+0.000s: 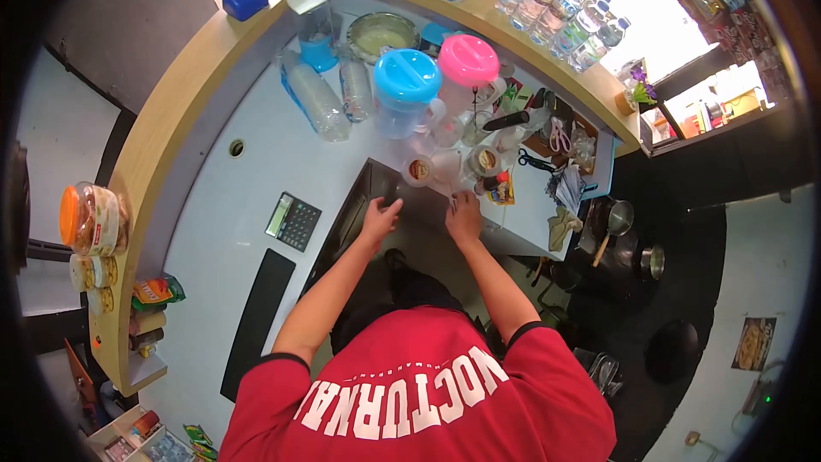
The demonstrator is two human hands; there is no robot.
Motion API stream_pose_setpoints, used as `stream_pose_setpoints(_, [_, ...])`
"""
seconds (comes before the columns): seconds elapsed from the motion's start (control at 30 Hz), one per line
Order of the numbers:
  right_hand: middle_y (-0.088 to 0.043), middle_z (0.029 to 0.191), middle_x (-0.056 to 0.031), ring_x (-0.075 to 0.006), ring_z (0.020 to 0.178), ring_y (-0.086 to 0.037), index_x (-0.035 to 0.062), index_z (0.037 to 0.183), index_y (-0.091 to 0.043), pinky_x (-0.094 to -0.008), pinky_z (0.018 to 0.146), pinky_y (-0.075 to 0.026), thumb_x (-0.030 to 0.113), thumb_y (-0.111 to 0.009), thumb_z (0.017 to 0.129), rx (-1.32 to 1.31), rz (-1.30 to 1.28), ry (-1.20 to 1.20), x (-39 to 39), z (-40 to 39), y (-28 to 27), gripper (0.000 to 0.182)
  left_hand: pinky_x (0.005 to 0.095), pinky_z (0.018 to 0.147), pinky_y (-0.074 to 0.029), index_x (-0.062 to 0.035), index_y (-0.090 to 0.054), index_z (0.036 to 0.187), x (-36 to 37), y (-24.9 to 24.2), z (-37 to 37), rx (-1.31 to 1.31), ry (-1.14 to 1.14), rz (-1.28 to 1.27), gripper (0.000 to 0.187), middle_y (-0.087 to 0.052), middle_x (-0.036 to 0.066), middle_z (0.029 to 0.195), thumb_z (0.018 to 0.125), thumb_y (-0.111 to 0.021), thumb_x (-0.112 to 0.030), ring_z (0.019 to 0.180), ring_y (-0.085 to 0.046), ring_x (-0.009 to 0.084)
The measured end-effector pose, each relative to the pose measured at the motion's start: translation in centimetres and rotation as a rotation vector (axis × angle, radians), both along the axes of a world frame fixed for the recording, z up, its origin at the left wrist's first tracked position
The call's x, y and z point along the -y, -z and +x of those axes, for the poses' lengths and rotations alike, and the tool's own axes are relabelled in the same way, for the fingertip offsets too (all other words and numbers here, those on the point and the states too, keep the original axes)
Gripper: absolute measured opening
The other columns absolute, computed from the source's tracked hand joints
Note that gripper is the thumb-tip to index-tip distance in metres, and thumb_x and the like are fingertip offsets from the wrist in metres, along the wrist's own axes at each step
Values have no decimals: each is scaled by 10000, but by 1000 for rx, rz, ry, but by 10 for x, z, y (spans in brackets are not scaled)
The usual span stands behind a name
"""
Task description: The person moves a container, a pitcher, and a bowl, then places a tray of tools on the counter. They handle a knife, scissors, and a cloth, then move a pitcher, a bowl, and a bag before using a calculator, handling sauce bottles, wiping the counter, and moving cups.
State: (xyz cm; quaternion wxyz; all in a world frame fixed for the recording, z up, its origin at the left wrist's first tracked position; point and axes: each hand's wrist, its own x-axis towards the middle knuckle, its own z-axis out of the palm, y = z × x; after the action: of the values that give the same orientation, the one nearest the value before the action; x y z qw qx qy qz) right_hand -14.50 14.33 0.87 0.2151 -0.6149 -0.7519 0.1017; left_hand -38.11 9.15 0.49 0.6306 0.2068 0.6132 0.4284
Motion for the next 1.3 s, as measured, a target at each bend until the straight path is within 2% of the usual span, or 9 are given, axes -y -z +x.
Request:
stream_pose_setpoints(0.2, [-564,1201,-179,-414,1160,-574,37,1183,-576,-498,935,-513,135,-769,841,57,-136,-18,-25,4,10,405,472,881,-542,-11,-351,1519,-91,36,50,191,-265,-210,949,-603,158,1339,856,-840,-482,1122,-640,286])
stream_pose_setpoints(0.43, [-580,1257,-233,-444,1182,-594,17,1300,-532,-502,967,-511,93,-757,843,-73,-183,-52,-34,8,25,514,351,723,-547,-55,-579,1236,-81,37,60,211,-377,-105,620,-669,56,1034,841,-875,-430,857,-657,172])
stream_pose_setpoints(0.57, [-639,1299,-280,-419,1201,-651,-29,1423,-486,-454,1027,-505,86,-767,841,-302,-468,-37,-35,12,25,656,280,713,-539,-74,-574,1269,-28,-1,43,231,-361,-63,530,-708,39,1067,906,-833,-361,873,-677,143])
stream_pose_setpoints(0.63, [-683,1225,-260,-317,1060,-717,-16,1405,-509,-419,867,-572,81,-762,871,-340,-490,-23,-29,11,24,599,276,714,-539,-66,-578,1274,17,-19,31,162,-405,18,505,-714,38,1061,918,-824,-327,894,-680,120])
stream_pose_setpoints(0.73, [-682,1239,-242,-296,1064,-713,-20,1393,-531,-414,886,-569,73,-775,861,-377,-297,-196,-7,-5,4,592,268,710,-537,-61,-578,1287,91,-22,4,40,-560,101,497,-715,43,1062,924,-818,-301,903,-676,109])
stream_pose_setpoints(0.87, [-675,1219,-199,-356,1097,-680,-13,1383,-551,-438,926,-532,68,-770,845,-302,-337,-531,43,-74,-54,587,250,625,-493,5,-590,1321,188,-10,-51,-251,-974,37,604,-708,61,1010,908,-821,-370,774,-624,93])
stream_pose_setpoints(0.93, [-673,1191,-185,-368,1071,-669,4,1373,-567,-450,916,-529,71,-776,838,-216,-404,-713,67,-115,-64,578,273,647,-513,25,-600,1325,228,-21,-89,-333,-1173,-123,632,-718,89,1031,913,-807,-407,781,-648,113])
stream_pose_setpoints(1.03, [-657,1159,-191,-406,1066,-635,29,1328,-592,-473,916,-522,75,-781,822,-176,-272,-1067,106,-196,-70,543,307,698,-547,56,-596,1328,285,28,-160,-431,-1327,-124,651,-725,134,1062,920,-795,-410,811,-683,157])
stream_pose_setpoints(1.3, [-659,1107,-209,-440,1032,-638,16,1217,-595,-523,907,-527,92,-779,816,0,-277,-1222,218,-421,-15,447,447,961,-527,82,-588,1261,335,25,-310,-664,-1416,-378,741,-686,290,1155,890,-773,-533,1121,-670,393])
